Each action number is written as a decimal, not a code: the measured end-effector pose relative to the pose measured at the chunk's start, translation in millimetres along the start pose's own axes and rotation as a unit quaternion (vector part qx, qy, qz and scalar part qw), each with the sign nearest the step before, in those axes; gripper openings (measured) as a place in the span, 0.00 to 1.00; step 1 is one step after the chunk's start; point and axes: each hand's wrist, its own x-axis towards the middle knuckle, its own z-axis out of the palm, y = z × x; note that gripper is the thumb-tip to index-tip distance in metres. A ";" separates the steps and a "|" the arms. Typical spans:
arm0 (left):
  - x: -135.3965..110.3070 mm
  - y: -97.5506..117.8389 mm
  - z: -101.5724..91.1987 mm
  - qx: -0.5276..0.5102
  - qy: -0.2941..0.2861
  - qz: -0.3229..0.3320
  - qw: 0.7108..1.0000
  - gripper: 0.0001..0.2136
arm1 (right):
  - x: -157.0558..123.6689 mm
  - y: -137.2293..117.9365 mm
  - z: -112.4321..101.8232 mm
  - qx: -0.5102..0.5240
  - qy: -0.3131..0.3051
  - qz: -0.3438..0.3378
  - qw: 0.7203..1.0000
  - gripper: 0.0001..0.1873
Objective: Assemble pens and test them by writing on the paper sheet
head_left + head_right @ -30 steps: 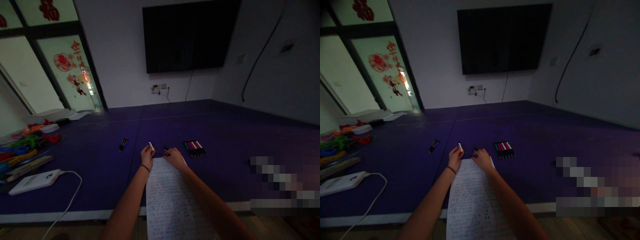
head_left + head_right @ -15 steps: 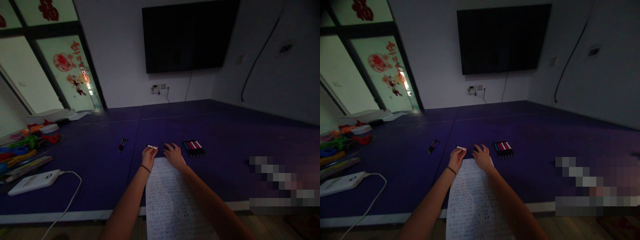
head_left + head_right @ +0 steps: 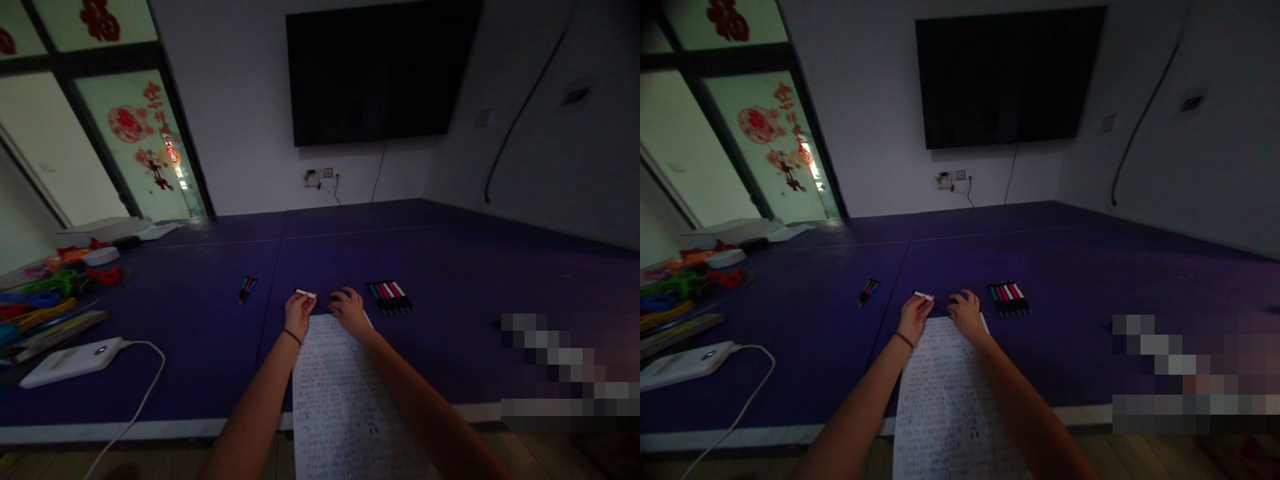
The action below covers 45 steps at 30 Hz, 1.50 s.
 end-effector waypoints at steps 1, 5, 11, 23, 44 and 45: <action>-0.3 0.3 0.4 0.001 0.001 0.000 1.000 0.03 | 0.3 0.9 1.2 0.011 0.003 0.003 1.000 0.12; -1.5 1.4 1.9 0.003 0.008 -0.001 1.000 0.02 | 2.1 1.9 3.1 0.061 0.019 0.011 0.998 0.10; -2.4 0.7 2.1 -0.003 0.005 -0.003 1.000 0.03 | 6.9 2.3 -1.9 0.174 0.101 0.040 0.979 0.13; -6.1 1.7 5.1 -0.016 -0.027 -0.024 0.999 0.05 | 11.8 -0.2 -4.7 0.436 0.158 0.158 0.872 0.11; -8.8 -3.8 7.8 -0.010 -0.080 -0.048 0.996 0.06 | 9.9 -4.0 -1.8 0.442 0.121 0.079 0.885 0.11; -9.4 -3.7 8.1 -0.007 -0.081 -0.047 0.996 0.06 | 9.9 -4.4 -1.7 0.445 0.118 0.082 0.884 0.11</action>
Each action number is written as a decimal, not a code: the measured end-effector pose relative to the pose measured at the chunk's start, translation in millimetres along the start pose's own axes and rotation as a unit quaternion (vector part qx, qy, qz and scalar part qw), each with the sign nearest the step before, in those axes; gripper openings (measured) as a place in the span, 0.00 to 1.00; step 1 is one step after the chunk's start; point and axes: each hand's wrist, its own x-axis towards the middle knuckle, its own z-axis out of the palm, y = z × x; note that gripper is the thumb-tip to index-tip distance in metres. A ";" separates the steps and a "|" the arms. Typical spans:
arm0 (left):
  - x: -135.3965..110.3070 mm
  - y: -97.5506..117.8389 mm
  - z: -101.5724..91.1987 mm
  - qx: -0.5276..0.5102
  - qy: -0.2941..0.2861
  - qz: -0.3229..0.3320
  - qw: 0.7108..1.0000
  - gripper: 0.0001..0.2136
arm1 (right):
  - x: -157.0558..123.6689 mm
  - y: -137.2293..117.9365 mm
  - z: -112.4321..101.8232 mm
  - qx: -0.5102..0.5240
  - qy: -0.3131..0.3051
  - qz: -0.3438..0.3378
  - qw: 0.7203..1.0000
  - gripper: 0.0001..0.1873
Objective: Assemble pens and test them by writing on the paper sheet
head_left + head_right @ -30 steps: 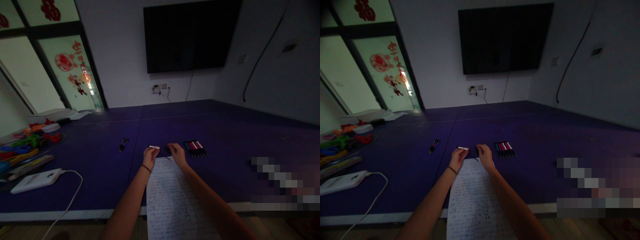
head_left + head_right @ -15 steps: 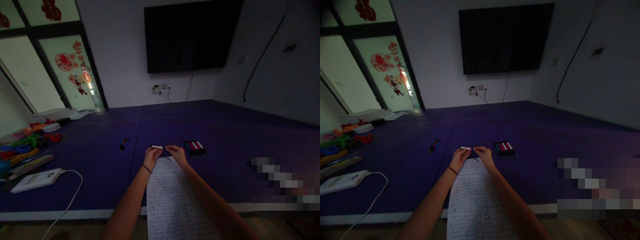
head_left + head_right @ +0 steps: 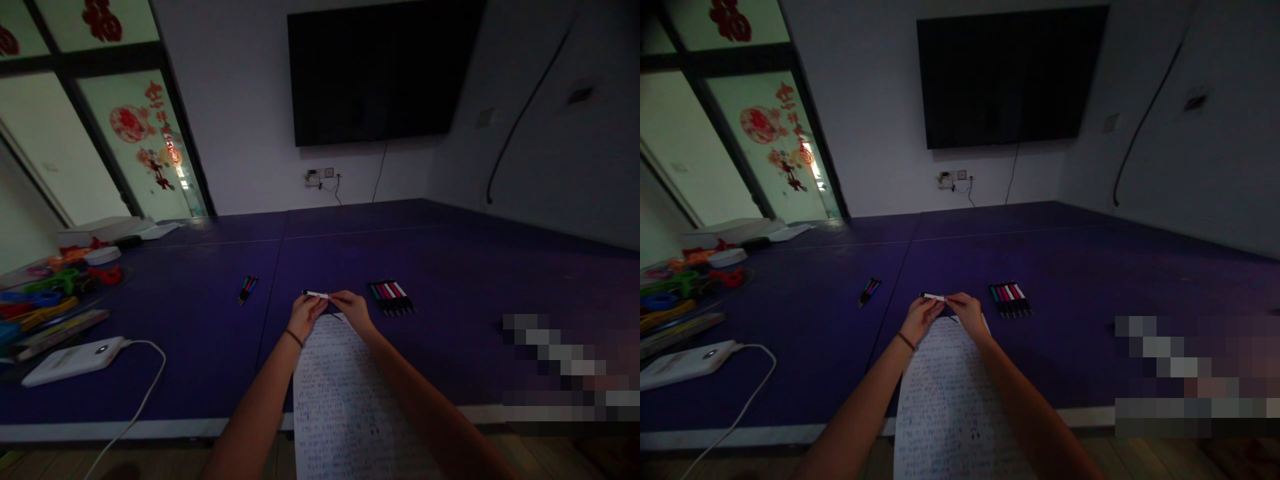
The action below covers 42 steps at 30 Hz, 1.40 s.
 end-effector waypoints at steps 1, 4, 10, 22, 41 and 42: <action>-0.5 0.1 0.3 0.003 0.000 0.001 1.000 0.06 | -0.1 -0.1 0.6 0.003 0.002 0.008 1.000 0.11; -1.1 0.0 0.4 0.010 0.003 0.004 1.000 0.06 | -0.7 -0.1 2.7 0.019 0.018 0.040 0.999 0.12; 1.1 -2.3 -1.9 0.014 0.004 0.004 1.000 0.06 | -1.2 1.6 4.2 0.044 0.019 0.057 0.997 0.13; 1.5 1.2 -3.8 -0.056 0.013 -0.023 0.998 0.02 | -1.8 1.4 3.7 0.046 0.018 0.066 0.997 0.13; 9.2 10.3 -7.1 -0.193 0.094 -0.027 0.976 0.09 | -1.1 4.1 2.7 -0.017 0.018 0.056 0.998 0.09; 10.5 10.4 -7.5 -0.199 0.097 -0.027 0.975 0.10 | -1.2 3.2 2.7 -0.022 0.017 0.057 0.998 0.09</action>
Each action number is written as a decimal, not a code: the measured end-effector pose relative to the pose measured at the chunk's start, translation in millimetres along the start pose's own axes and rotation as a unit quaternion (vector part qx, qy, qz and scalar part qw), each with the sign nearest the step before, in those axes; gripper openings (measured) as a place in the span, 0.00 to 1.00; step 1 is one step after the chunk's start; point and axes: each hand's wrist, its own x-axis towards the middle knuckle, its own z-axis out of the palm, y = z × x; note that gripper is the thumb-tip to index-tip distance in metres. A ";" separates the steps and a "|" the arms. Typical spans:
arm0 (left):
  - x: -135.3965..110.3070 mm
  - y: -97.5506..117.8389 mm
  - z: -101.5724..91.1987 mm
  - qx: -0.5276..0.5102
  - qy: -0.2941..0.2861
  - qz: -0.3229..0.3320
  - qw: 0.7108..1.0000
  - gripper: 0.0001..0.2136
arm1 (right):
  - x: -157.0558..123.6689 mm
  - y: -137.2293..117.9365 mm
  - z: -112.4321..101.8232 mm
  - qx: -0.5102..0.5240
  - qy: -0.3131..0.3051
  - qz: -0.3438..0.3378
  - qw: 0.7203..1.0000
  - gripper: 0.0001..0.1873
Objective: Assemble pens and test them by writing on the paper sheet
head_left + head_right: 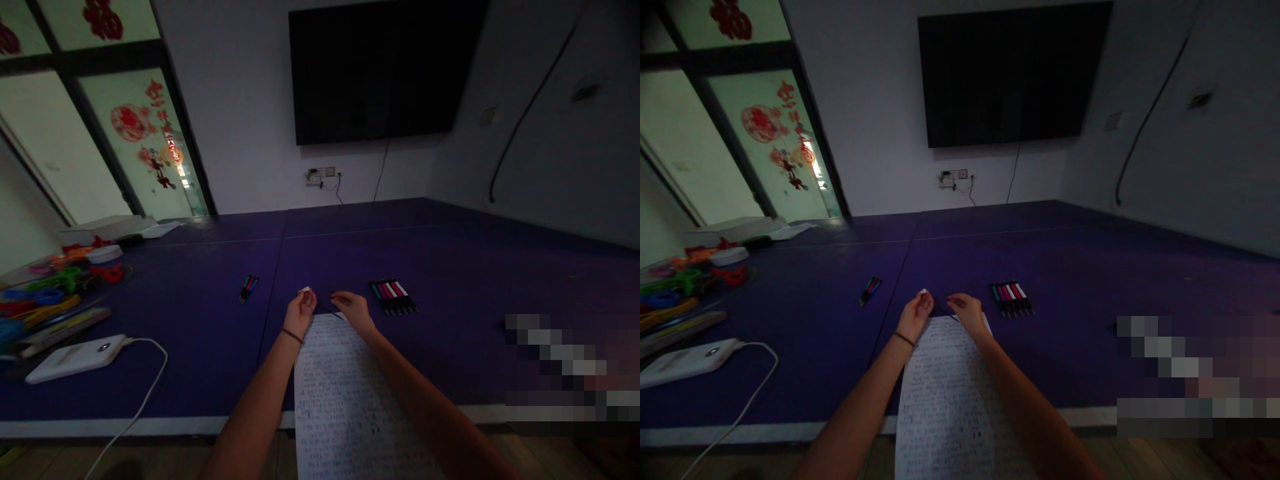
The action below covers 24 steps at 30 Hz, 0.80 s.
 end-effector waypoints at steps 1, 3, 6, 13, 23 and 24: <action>1.0 0.2 0.1 -0.004 0.002 0.000 1.000 0.10 | -0.3 -0.8 -0.1 -0.005 -0.001 0.000 1.000 0.09; 1.6 0.8 0.4 -0.009 0.002 -0.001 1.000 0.10 | -0.9 -1.9 -0.1 -0.007 -0.006 -0.005 1.000 0.09; -0.6 2.0 0.7 -0.015 -0.013 -0.011 1.000 0.10 | -2.1 -1.8 0.3 -0.001 -0.017 -0.014 1.000 0.10; -4.7 4.8 1.7 -0.023 -0.003 -0.017 1.000 0.10 | -3.2 1.5 2.0 -0.009 -0.021 -0.017 1.000 0.09; -4.5 6.0 2.2 -0.037 -0.007 -0.013 0.999 0.10 | -3.0 -0.2 0.3 -0.061 -0.022 -0.038 0.997 0.09; -4.3 6.3 1.7 -0.036 -0.005 -0.014 0.999 0.10 | -2.8 -0.7 -0.2 -0.071 -0.021 -0.040 0.996 0.09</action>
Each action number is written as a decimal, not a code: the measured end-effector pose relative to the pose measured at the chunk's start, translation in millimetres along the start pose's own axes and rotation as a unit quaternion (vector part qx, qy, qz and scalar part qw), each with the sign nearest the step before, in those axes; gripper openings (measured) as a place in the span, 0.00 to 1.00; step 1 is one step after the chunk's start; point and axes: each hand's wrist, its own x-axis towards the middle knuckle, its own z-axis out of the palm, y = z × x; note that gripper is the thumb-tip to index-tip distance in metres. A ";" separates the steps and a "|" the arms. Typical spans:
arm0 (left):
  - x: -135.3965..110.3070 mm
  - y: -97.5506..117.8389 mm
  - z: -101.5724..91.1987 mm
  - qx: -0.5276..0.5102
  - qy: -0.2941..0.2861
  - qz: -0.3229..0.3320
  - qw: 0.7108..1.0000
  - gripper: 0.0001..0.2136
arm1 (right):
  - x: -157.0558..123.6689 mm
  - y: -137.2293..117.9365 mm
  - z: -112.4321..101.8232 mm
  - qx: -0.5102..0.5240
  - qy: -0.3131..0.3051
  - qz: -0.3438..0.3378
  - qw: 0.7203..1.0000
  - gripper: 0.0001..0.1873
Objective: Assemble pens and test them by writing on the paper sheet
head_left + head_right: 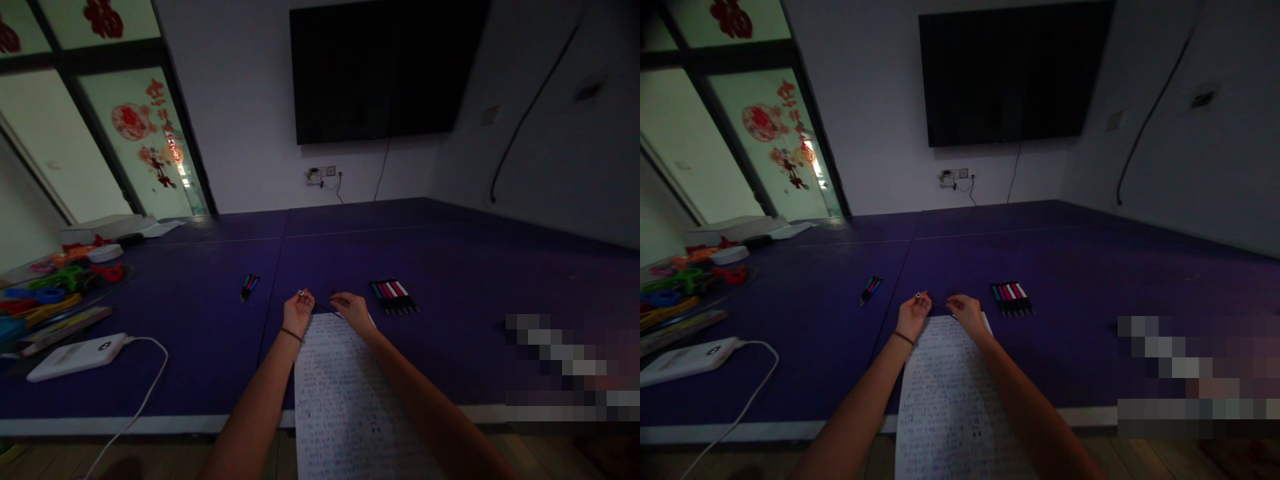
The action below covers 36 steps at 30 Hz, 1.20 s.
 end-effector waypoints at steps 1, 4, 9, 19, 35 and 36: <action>0.4 0.2 -0.6 0.001 0.002 0.000 1.000 0.10 | 0.3 -0.3 -0.7 -0.011 0.001 -0.002 1.000 0.09; 2.4 -0.1 -3.0 0.009 0.003 0.013 1.000 0.10 | 0.8 -1.1 -2.9 -0.045 -0.007 -0.004 0.999 0.09; 9.0 -3.1 -7.5 0.065 0.004 0.067 0.996 0.06 | 1.4 -2.7 -9.5 -0.115 -0.069 -0.010 0.991 0.09; 8.4 -4.0 -9.3 0.093 -0.006 0.077 0.993 0.04 | -0.5 -9.8 -15.4 -0.243 -0.163 -0.041 0.955 0.12; 4.2 -5.2 -7.2 0.080 0.002 0.081 0.994 0.04 | 1.6 -14.0 -12.7 -0.105 -0.046 -0.142 0.983 0.09; 4.2 -5.5 -7.4 0.080 -0.001 0.079 0.994 0.04 | 1.4 -13.6 -12.4 -0.105 -0.047 -0.147 0.982 0.09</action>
